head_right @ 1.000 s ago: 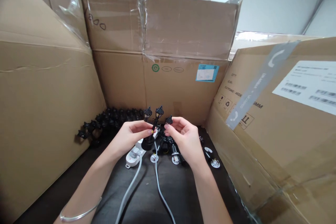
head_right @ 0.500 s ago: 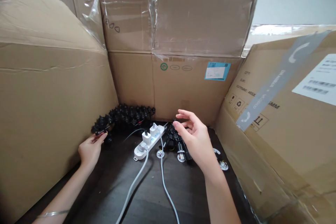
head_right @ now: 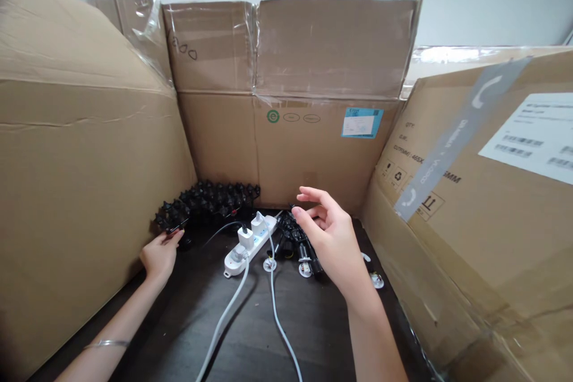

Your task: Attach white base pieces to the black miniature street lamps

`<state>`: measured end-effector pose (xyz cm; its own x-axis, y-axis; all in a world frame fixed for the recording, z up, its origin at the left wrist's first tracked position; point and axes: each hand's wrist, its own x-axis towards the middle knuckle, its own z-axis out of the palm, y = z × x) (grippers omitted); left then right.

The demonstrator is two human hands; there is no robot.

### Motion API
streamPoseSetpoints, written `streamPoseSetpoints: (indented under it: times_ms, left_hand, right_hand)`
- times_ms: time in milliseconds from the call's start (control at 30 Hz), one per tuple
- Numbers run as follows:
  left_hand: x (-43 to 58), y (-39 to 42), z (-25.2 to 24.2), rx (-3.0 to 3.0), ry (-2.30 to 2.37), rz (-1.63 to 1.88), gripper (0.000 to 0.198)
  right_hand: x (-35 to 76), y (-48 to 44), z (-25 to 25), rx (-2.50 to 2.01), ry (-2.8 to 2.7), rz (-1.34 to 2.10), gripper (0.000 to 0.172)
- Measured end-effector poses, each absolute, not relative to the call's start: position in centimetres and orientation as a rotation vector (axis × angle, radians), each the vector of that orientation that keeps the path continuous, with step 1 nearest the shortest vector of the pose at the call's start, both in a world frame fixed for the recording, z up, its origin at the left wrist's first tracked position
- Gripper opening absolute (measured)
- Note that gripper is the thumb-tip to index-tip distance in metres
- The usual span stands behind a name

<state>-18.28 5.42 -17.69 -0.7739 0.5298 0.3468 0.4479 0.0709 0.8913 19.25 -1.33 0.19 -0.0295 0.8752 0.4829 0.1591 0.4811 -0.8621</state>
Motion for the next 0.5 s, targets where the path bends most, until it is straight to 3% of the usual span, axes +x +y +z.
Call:
streamPoseSetpoints:
  times_ms: [500]
  left_hand:
    - [-17.3,5.26,-17.38,1.037,2.13,1.887,0.032]
  right_hand:
    - [19.08,-1.0,-0.02,-0.952,-1.555,0.765,0.034]
